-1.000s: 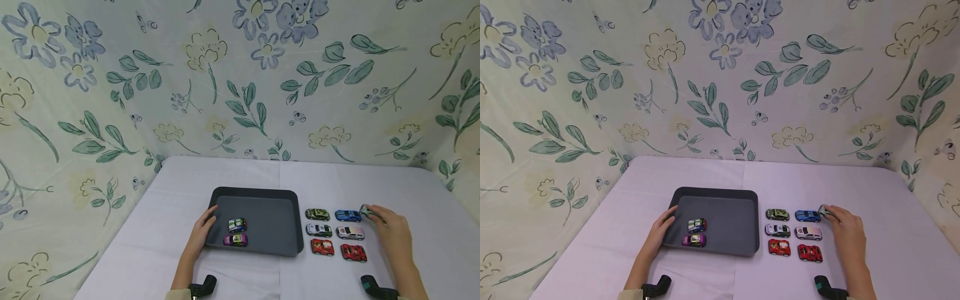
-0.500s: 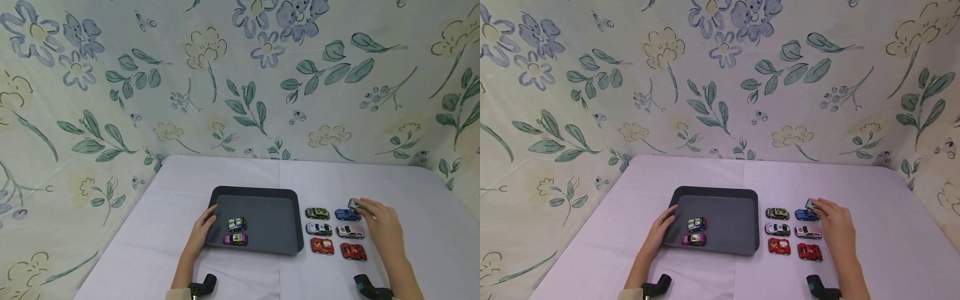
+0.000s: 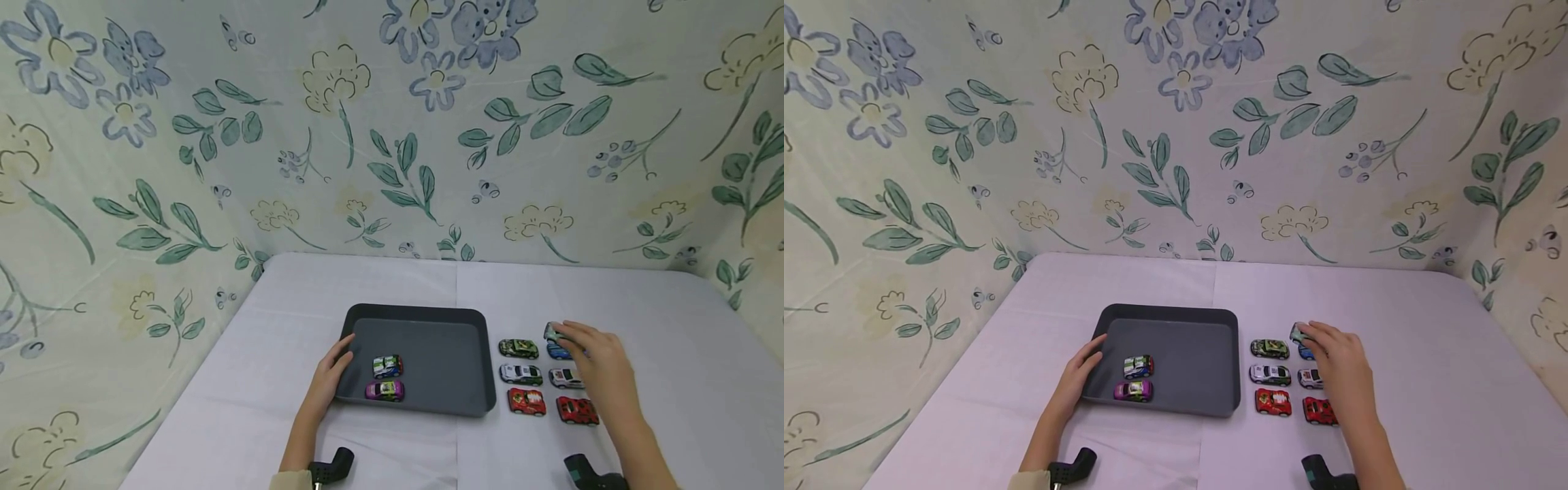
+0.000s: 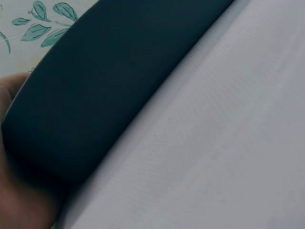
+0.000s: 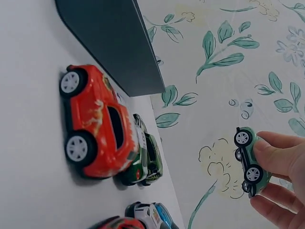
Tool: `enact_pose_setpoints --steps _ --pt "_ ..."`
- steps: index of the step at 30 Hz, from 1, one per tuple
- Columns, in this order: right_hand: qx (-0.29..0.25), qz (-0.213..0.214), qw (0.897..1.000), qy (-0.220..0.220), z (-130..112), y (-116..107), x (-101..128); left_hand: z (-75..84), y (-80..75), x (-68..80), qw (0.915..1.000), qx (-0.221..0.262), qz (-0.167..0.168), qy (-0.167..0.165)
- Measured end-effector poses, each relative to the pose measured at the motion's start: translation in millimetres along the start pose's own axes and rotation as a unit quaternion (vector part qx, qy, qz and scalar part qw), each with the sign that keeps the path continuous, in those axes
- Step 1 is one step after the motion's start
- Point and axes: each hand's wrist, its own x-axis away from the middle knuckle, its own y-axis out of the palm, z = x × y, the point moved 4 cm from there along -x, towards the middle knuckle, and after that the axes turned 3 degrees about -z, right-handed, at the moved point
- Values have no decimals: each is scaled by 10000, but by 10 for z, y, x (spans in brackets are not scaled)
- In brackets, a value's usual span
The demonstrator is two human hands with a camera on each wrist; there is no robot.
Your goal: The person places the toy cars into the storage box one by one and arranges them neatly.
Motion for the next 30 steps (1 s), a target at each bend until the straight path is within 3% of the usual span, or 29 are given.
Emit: enact_pose_setpoints --steps 7,16,20,25,30 --pt "-42 -104 9997 -236 -149 86 27 -208 -25 -97 10000 -7 57 42" --pt "-422 -214 9970 -608 -1024 -376 38 -232 -30 -94 9999 22 100 107" --pt "-282 -229 9972 -654 -1137 -369 61 -233 -30 -99 9999 1 126 108" --pt "-225 -48 9954 -931 -1179 -289 98 -203 -14 -101 9999 33 65 104" --pt "-234 -57 9919 -1245 -1312 -210 136 -2 5 3 10000 -1 39 60"
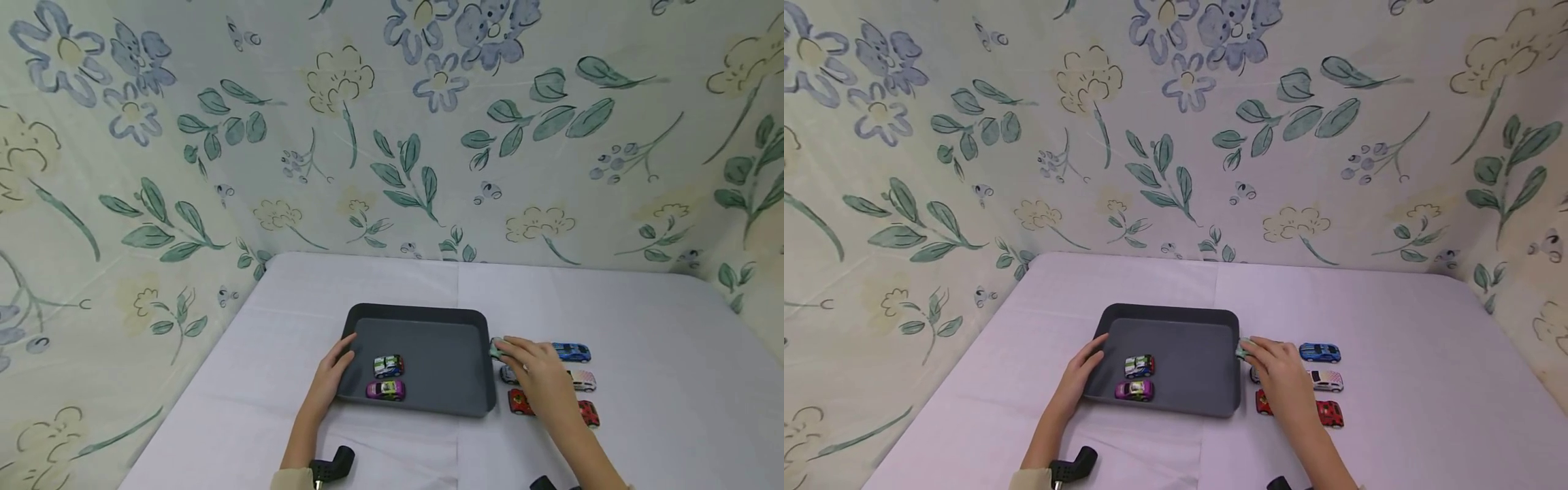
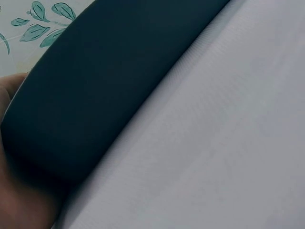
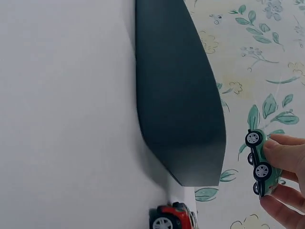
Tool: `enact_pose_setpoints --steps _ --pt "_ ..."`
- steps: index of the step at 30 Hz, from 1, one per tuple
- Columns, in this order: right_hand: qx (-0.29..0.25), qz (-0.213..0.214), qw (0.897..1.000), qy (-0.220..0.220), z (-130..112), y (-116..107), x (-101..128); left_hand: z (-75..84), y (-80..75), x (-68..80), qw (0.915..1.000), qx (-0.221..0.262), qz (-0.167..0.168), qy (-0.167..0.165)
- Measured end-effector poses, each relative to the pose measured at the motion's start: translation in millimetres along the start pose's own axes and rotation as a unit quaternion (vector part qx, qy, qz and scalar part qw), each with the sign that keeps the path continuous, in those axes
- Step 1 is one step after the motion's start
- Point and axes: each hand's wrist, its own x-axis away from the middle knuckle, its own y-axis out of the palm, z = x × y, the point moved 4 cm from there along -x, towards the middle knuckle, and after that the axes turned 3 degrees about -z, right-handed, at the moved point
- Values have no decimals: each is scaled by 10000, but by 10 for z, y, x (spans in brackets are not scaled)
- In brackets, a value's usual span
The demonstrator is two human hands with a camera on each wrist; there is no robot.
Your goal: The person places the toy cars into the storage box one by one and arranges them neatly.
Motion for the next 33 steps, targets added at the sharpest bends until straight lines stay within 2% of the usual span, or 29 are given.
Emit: enact_pose_setpoints --steps 3,7,17,22,29,33 --pt "-24 -58 9998 -182 -116 61 -12 79 2 54 10000 -75 23 -40" --pt "-96 -35 9993 -348 -267 143 -57 67 -9 50 9999 -122 29 -99" --pt "-506 -137 9938 -982 -704 387 -246 -215 -55 -102 10000 -59 60 -17" --pt "-704 -271 9900 -1190 -878 517 -352 -251 -50 -123 9998 -134 126 93" --pt "-819 -572 9876 -1211 -1044 683 -556 -244 -53 -122 9998 -133 126 74" --pt "-702 -918 9874 -1078 -1091 820 -656 -244 -56 -114 9999 -127 95 18"
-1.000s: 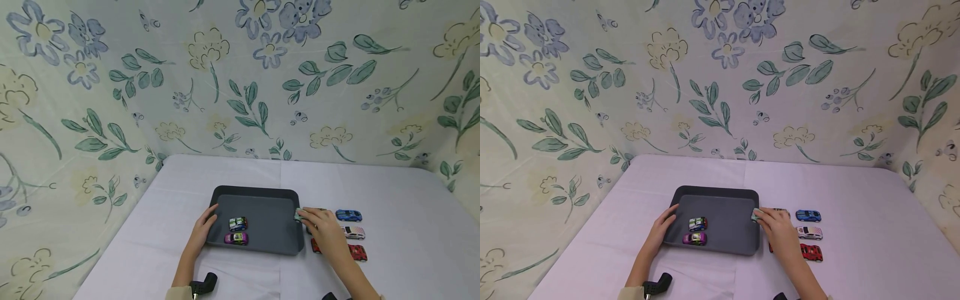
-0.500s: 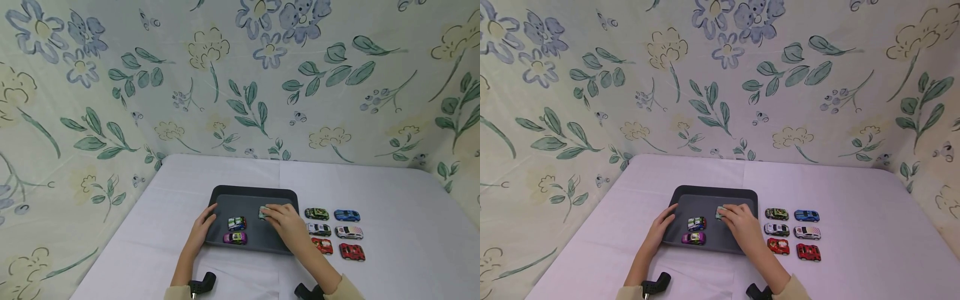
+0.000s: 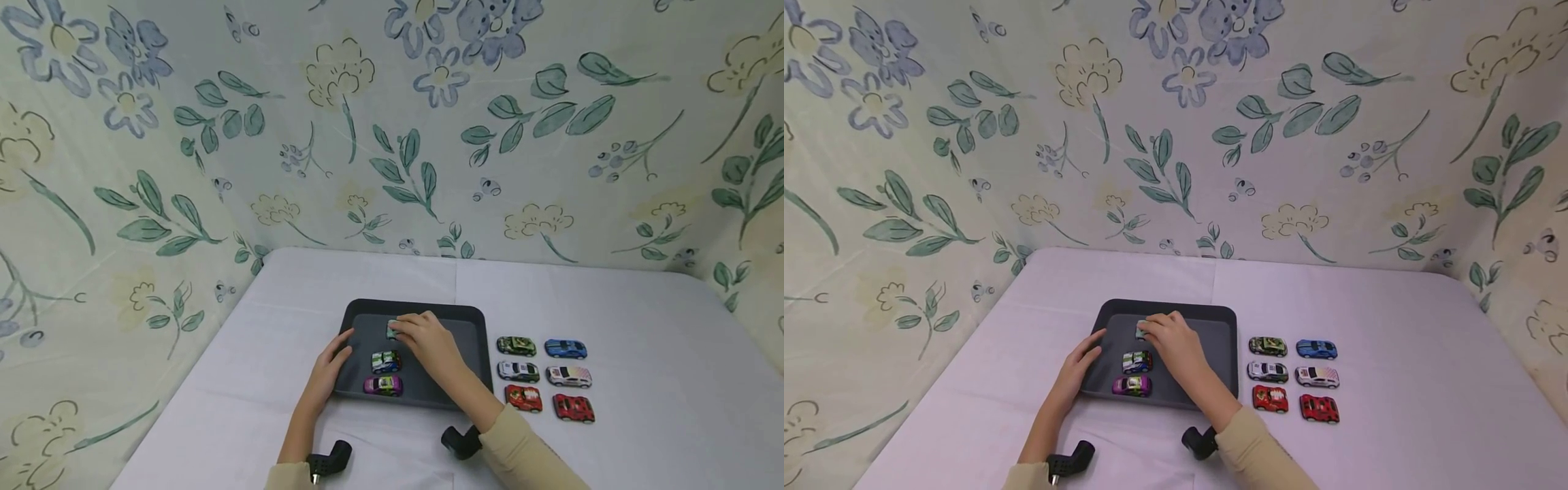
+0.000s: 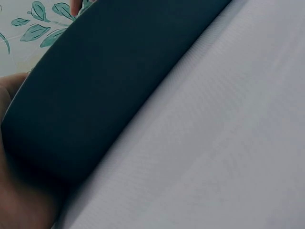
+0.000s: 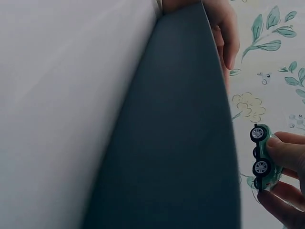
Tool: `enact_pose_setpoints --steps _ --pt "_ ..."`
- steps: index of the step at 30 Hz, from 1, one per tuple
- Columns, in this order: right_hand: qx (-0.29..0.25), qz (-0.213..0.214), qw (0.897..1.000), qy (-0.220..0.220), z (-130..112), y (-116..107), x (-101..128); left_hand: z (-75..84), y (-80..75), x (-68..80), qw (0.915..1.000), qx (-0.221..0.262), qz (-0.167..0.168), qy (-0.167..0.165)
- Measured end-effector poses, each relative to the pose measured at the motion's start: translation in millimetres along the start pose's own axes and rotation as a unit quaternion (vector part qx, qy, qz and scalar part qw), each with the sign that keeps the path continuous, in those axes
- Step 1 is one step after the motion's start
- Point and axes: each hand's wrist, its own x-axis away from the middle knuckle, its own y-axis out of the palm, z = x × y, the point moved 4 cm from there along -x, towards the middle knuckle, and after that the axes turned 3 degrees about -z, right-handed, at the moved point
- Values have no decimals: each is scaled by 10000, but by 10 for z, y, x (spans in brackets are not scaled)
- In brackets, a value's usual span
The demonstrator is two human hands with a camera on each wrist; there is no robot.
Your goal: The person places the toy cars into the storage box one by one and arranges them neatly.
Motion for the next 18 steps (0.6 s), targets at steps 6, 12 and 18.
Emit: enact_pose_setpoints --steps 6,12,18 --pt "42 -632 9979 136 -36 196 -152 7 -1 -5 10000 20 33 -35" --pt "1 -940 9955 69 -90 366 -241 11 -2 -15 9999 106 -43 -26" --pt "98 -1402 9898 213 -94 484 -244 153 20 53 9996 182 -168 -106"
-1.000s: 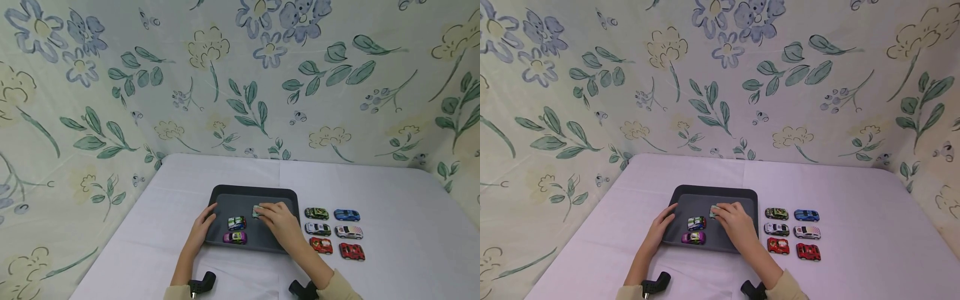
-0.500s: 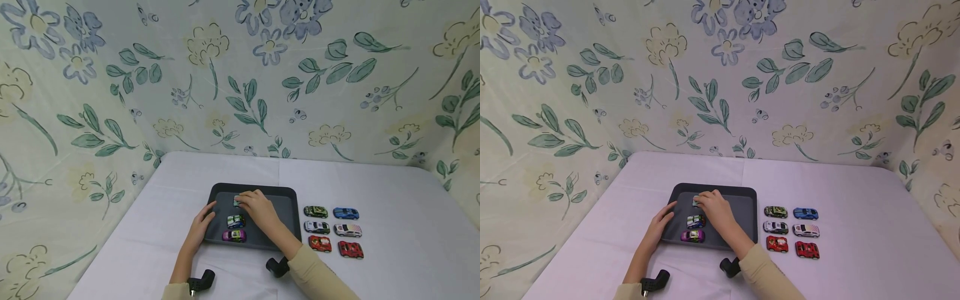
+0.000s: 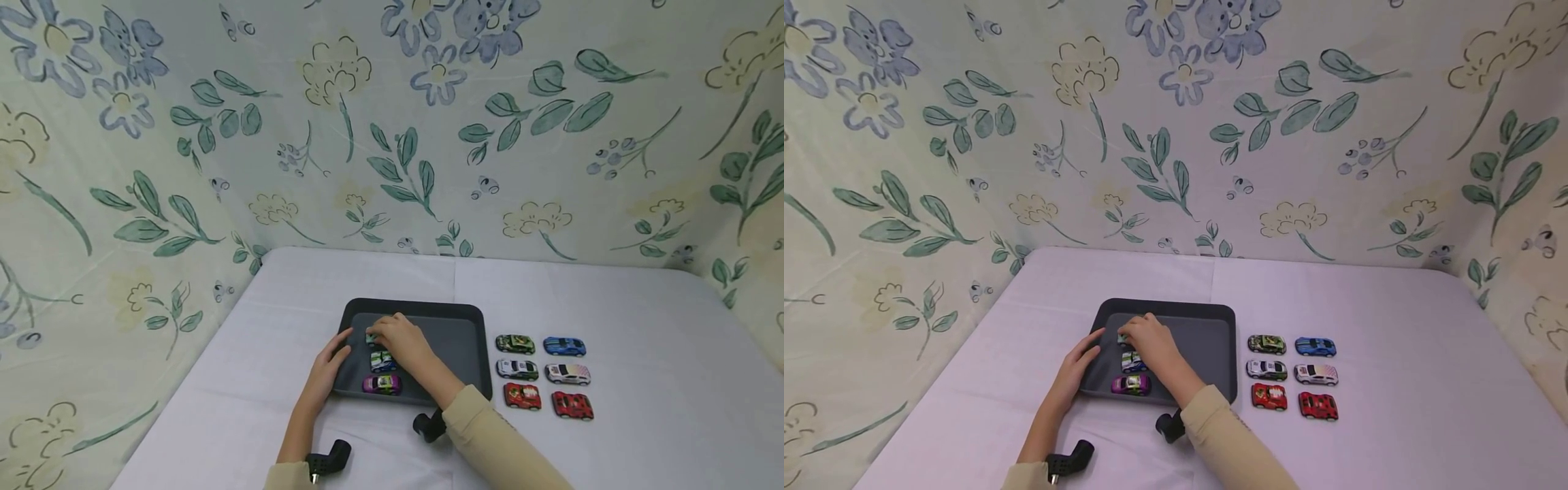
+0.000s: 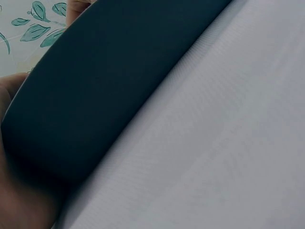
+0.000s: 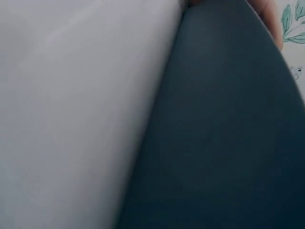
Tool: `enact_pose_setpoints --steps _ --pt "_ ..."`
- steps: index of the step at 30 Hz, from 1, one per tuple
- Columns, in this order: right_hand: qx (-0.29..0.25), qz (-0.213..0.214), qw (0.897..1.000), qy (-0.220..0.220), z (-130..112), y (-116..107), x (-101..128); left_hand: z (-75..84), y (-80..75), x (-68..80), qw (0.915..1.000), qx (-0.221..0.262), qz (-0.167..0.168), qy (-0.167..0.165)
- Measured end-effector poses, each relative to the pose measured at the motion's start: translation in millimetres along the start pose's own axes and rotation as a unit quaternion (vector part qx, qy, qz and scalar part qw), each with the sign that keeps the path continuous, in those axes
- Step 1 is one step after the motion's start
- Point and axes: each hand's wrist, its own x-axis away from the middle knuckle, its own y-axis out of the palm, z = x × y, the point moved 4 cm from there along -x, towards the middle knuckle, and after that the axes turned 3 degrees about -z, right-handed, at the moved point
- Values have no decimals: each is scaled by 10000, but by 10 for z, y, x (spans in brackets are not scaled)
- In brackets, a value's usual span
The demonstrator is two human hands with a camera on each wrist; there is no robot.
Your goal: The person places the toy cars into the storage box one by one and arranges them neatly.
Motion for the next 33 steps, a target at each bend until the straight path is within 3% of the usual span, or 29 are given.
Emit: enact_pose_setpoints --steps 8,10,17,27,33 --pt "108 -277 9992 264 61 93 9 204 41 104 9999 -157 15 -39" --pt "116 -325 9989 314 72 107 14 183 36 91 9999 -128 23 -42" --pt "17 -312 9992 268 80 95 12 -131 -6 -60 9998 -111 111 95" --pt "-96 -326 9984 456 76 22 62 -158 -17 -58 9998 -111 135 57" --pt "-272 -34 9969 737 74 -107 142 -158 -18 -68 9997 -119 178 64"
